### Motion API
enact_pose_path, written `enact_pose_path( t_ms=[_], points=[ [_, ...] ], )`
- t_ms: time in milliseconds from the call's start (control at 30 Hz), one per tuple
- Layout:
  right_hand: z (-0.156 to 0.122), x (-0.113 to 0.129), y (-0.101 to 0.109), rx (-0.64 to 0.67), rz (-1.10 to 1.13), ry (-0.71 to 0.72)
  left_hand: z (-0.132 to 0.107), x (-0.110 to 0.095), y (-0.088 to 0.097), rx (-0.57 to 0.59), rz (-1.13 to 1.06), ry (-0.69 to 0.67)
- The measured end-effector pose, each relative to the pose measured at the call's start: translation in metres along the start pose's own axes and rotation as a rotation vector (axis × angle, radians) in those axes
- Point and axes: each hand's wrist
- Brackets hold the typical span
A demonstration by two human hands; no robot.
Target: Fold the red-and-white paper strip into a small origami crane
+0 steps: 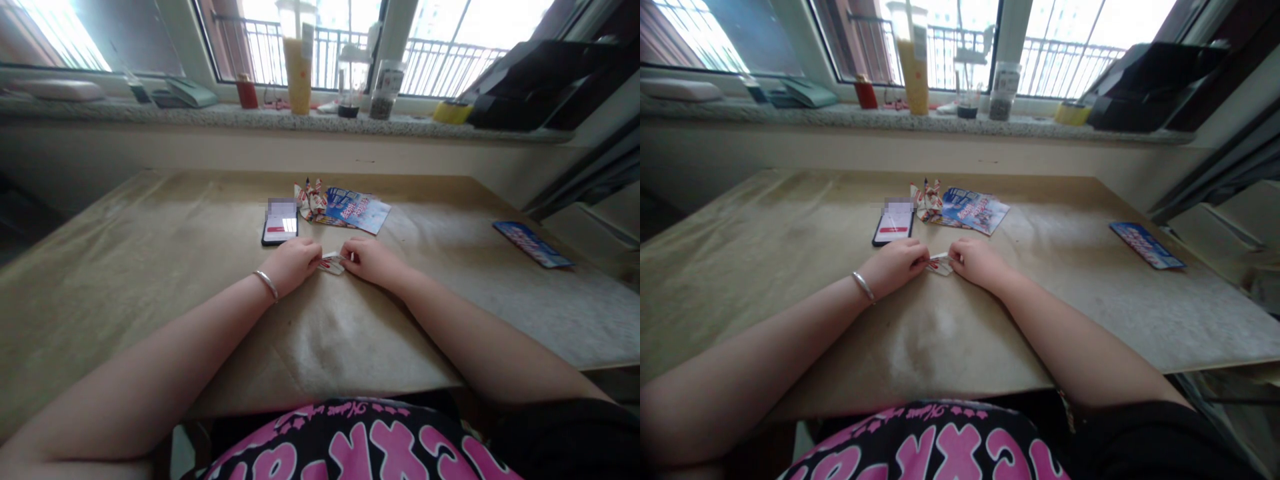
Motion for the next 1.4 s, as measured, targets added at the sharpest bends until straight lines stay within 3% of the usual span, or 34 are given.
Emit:
enact_pose_path(
  t_ms=[467,633,833,1000,1100,1400],
  points=[
    [-0.001,-0.003,0.009,0.093,-0.134,-0.116,-0.002,0.004,0.010,0.106,0.053,0.012],
    [-0.002,-0.002,0.010,0.074,-0.185,-0.086,-0.003,0.003,0.012,0.119,0.102,0.045],
    [-0.004,-0.004,0.004,-0.001,-0.114,-0.041,-0.004,0.004,0.008,0.047,-0.007,0.061],
    [-0.005,0.000,0.002,-0.053,-0.074,0.024,-0.003,0.005,-0.001,0.013,0.001,-0.130],
    [-0.004,0.001,0.001,-0.068,-0.033,0.014,-0.004,0.005,-0.003,-0.003,-0.016,-0.170],
    [-0.001,-0.004,-0.004,-0.079,0.323,-0.193,-0.005,0.011,-0.007,-0.132,-0.270,-0.148]
  ],
)
Point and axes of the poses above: each hand's wrist, its own z-axis towards the middle knuckle, its own y-axis out of the back of the hand, x = y × z, and after that the axes turned 8 degrees about -y, right-handed
